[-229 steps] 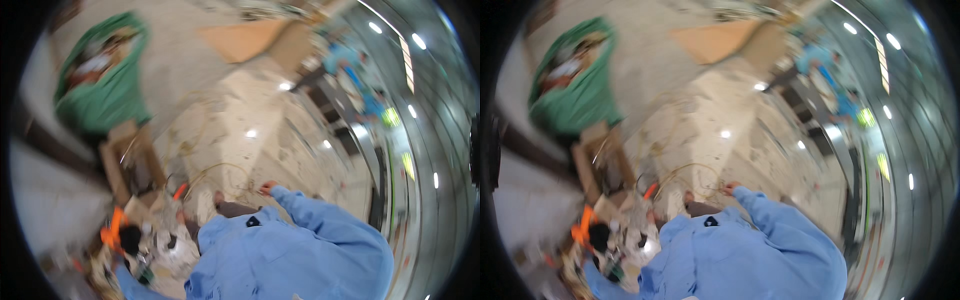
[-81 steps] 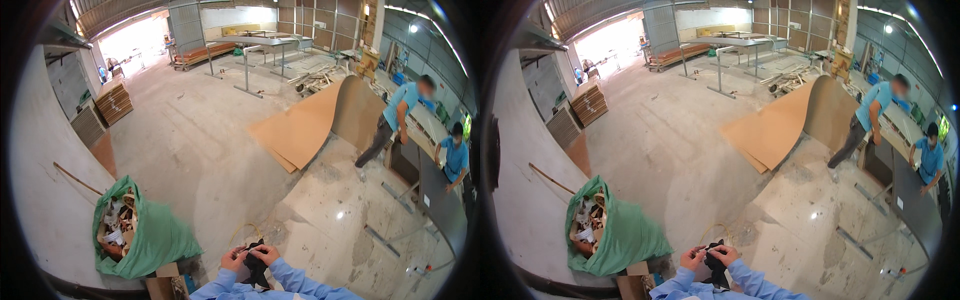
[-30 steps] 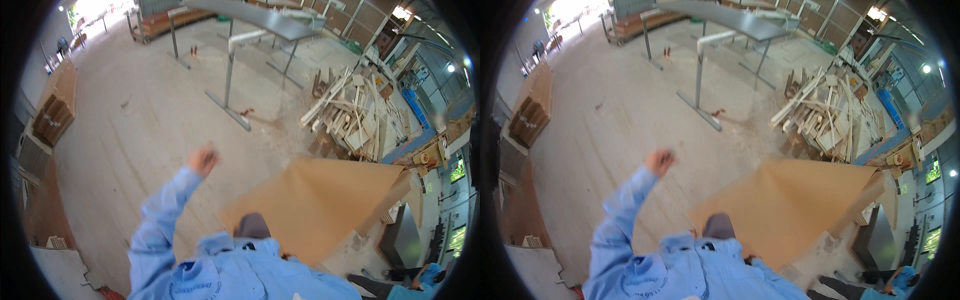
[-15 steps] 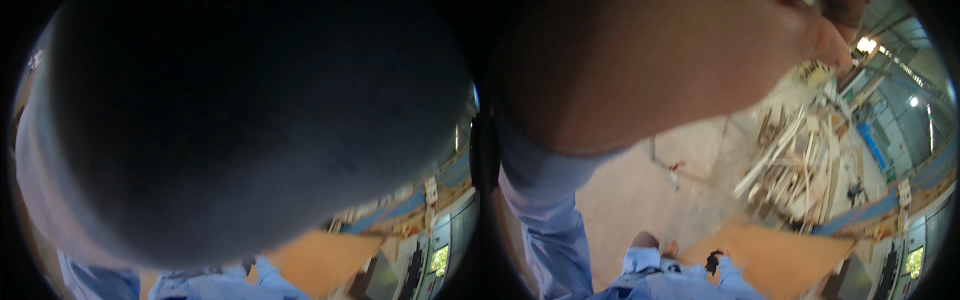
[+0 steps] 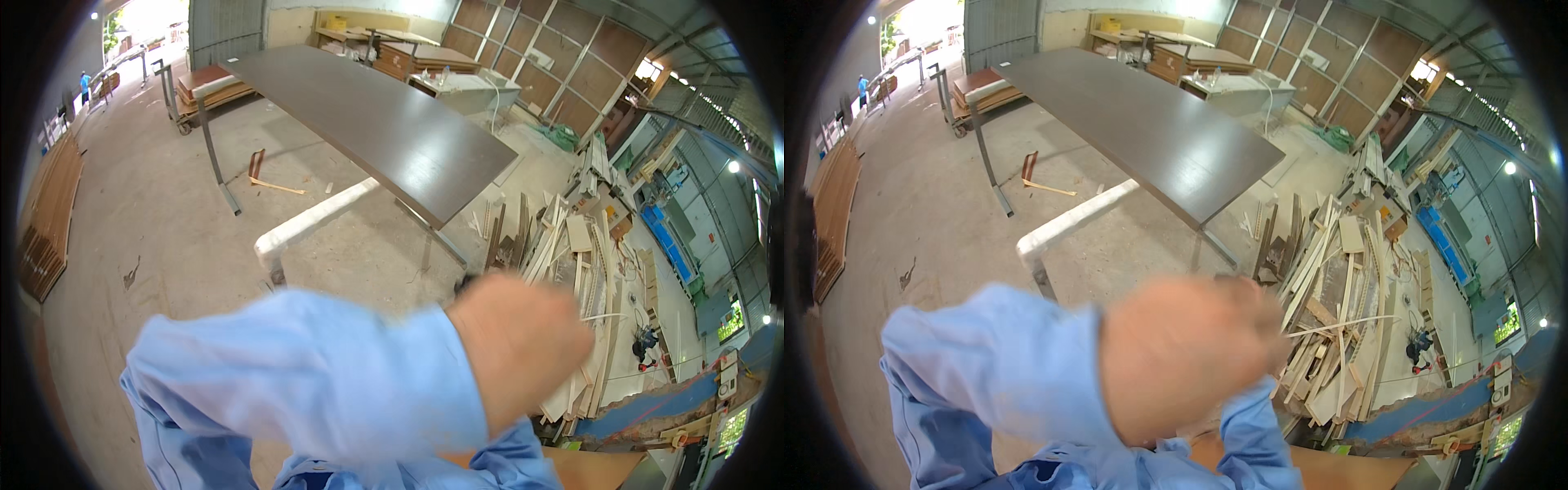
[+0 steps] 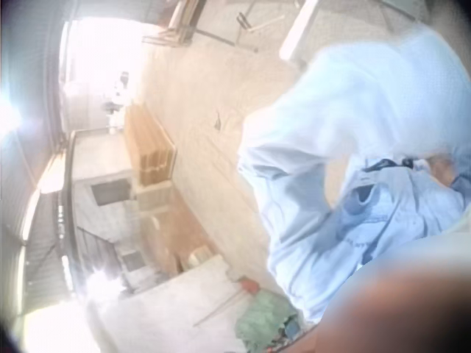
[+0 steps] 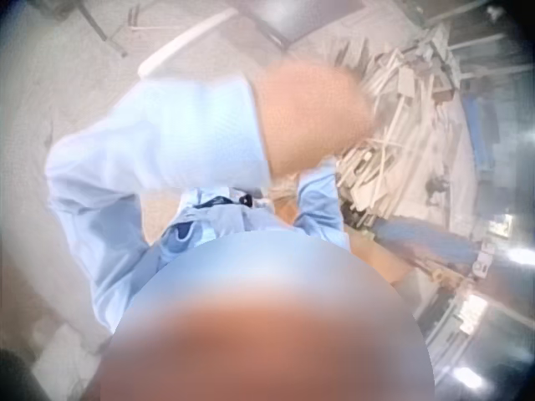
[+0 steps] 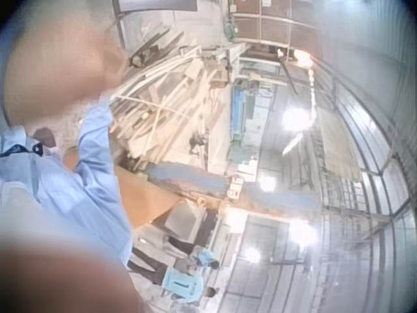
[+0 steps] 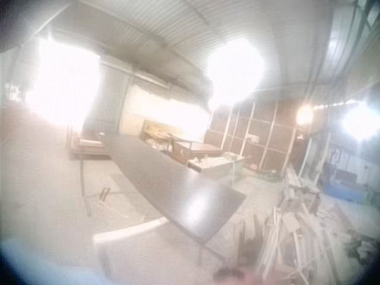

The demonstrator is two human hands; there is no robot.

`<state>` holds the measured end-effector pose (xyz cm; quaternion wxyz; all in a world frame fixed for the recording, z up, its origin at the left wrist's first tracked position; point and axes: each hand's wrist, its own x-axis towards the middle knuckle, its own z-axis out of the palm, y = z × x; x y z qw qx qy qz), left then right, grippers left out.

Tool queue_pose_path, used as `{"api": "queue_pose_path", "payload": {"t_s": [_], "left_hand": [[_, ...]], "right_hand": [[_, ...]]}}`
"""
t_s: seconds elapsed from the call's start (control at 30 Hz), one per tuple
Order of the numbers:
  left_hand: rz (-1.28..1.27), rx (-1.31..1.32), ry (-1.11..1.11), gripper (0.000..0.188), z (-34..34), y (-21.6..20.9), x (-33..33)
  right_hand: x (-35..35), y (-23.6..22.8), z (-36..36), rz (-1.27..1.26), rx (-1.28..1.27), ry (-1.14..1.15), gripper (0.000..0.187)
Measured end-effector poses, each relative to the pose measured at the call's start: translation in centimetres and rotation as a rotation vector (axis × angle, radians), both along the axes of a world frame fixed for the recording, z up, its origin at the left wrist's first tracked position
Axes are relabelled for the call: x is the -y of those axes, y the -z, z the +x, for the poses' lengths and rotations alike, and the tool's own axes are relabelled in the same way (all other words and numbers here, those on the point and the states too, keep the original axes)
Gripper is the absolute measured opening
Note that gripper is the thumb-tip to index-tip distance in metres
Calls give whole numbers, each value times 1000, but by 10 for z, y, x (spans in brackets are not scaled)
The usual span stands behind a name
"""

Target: The person applies a dark liquid from a small container to the edge of a large gray panel using a black cloth, repeatedly dipping the cloth and wiping along the edge. The person then places a small rectangular label on the panel surface.

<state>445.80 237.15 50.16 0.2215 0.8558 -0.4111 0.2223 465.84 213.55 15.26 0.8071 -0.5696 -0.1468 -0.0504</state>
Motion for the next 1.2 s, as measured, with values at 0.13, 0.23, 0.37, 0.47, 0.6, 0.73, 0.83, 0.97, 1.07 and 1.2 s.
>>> {"api": "queue_pose_path", "payload": {"t_s": [0.13, 0.23, 0.37, 0.47, 0.6, 0.73, 0.83, 0.97, 1.07, 1.2], "left_hand": [[-15, -272, 191, 7, 77, 13, 29], [-119, -287, 119, 9, 149, 25, 30], [-117, -303, 21, 17, 254, 65, 10], [-102, -457, -168, 16, 331, 98, -28], [-599, -964, -626, 22, 389, 167, -49], [-1127, -1011, -795, 27, 397, 238, -16], [-1302, -933, -835, 30, 420, 279, 10], [-1304, -930, -854, 33, 439, 286, 20], [-1279, -899, -826, 31, 456, 285, 22], [-1321, -902, -754, 29, 476, 287, 26]], "right_hand": [[-54, -37, 134, -761, 557, 287, 44], [-113, -33, 238, -759, 672, 211, 45], [-182, 30, 340, -1226, 886, -178, 51], [-174, 68, 450, -1085, 1308, -438, 50], [-107, 26, 680, -1672, 763, 29, 28], [-90, -5, 697, -1350, 412, -66, 23], [-102, -13, 615, -1079, 1192, -504, 20], [-39, -15, 749, -1489, 695, -331, 28], [-2, 9, 860, -1516, 528, 500, 27], [-88, 14, 664, -1268, 966, -536, 21]]}}
